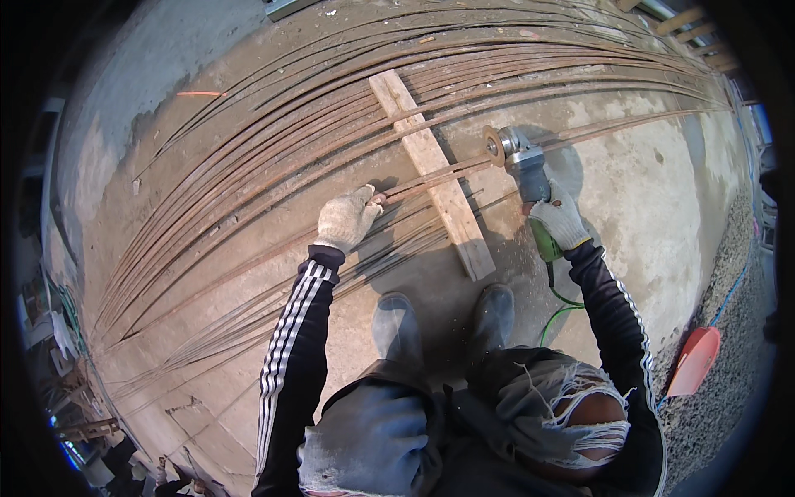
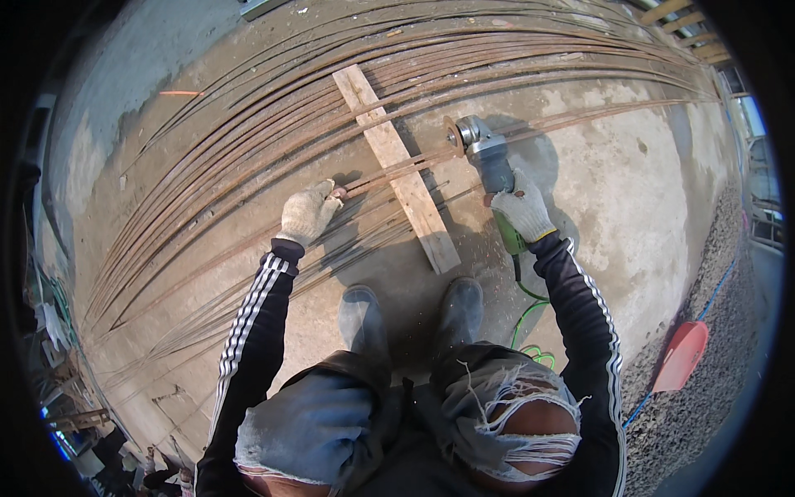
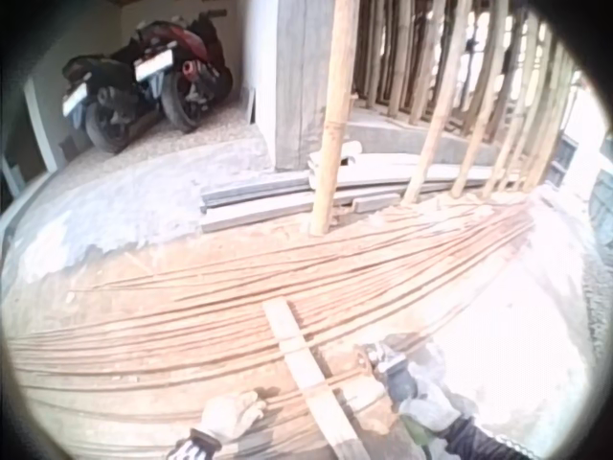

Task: The person uses an angle grinder to cut several steel rods placed on a wooden guide. They repeatedly position each rod, cut it, and move the cut piece aside. The person also briefly adjusts the camera strap at the start.

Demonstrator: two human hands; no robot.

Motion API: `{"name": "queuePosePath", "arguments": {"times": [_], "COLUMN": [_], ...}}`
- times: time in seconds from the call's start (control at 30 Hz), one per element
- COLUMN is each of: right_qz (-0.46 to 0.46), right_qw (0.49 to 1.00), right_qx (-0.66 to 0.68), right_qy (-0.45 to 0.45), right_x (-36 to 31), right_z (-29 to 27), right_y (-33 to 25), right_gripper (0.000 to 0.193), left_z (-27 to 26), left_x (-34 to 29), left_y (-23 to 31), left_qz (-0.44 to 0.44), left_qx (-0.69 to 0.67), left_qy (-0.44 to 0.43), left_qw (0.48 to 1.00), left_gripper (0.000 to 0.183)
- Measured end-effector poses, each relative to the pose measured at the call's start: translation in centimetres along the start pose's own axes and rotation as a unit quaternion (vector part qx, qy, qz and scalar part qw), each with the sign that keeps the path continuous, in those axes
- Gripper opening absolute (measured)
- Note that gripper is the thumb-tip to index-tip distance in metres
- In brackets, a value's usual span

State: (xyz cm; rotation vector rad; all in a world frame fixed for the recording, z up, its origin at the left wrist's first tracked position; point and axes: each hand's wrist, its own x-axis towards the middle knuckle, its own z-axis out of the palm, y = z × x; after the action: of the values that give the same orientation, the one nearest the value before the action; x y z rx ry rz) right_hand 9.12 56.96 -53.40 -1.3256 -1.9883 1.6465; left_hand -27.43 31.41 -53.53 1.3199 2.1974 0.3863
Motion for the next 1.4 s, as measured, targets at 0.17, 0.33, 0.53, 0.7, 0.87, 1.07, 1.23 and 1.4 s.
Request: {"name": "queuePosePath", "arguments": {"times": [0.17,0.33,0.53,0.7,0.87,1.07,1.23,1.4], "right_qz": [-0.026,-0.025,-0.021,-0.020,-0.026,0.064,0.020,0.011], "right_qw": [0.998,0.999,0.996,0.999,0.998,0.992,0.994,0.995], "right_qx": [-0.051,-0.041,-0.083,-0.031,-0.050,0.089,0.095,0.087], "right_qy": [0.010,0.001,-0.009,-0.013,-0.014,0.055,0.047,0.040], "right_x": [0.5,0.2,-0.7,-0.8,-1.9,-3.5,-4.2,-4.3], "right_z": [0.3,0.1,-0.6,-0.1,-0.7,-2.1,-3.6,-3.9], "right_y": [-0.6,-0.6,-1.2,-2.4,-2.7,-1.5,-1.7,-2.0], "right_gripper": [0.042,0.040,0.039,0.041,0.047,0.048,0.042,0.042], "left_z": [0.5,0.7,1.3,0.4,0.0,0.1,0.5,0.4], "left_x": [-0.1,0.4,0.3,0.1,-0.1,0.6,0.5,0.7], "left_y": [-0.3,-1.0,-1.2,-0.5,-0.3,-1.0,-0.8,-0.3], "left_qz": [0.009,0.000,0.031,-0.016,0.009,0.050,0.049,-0.003], "left_qx": [0.009,-0.005,0.001,0.009,-0.011,-0.012,-0.008,0.026], "left_qy": [0.054,0.003,0.055,0.005,0.037,0.022,0.047,0.017], "left_qw": [0.998,1.000,0.998,1.000,0.999,0.998,0.998,1.000], "left_gripper": [0.036,0.046,0.038,0.049,0.054,0.047,0.045,0.044]}}
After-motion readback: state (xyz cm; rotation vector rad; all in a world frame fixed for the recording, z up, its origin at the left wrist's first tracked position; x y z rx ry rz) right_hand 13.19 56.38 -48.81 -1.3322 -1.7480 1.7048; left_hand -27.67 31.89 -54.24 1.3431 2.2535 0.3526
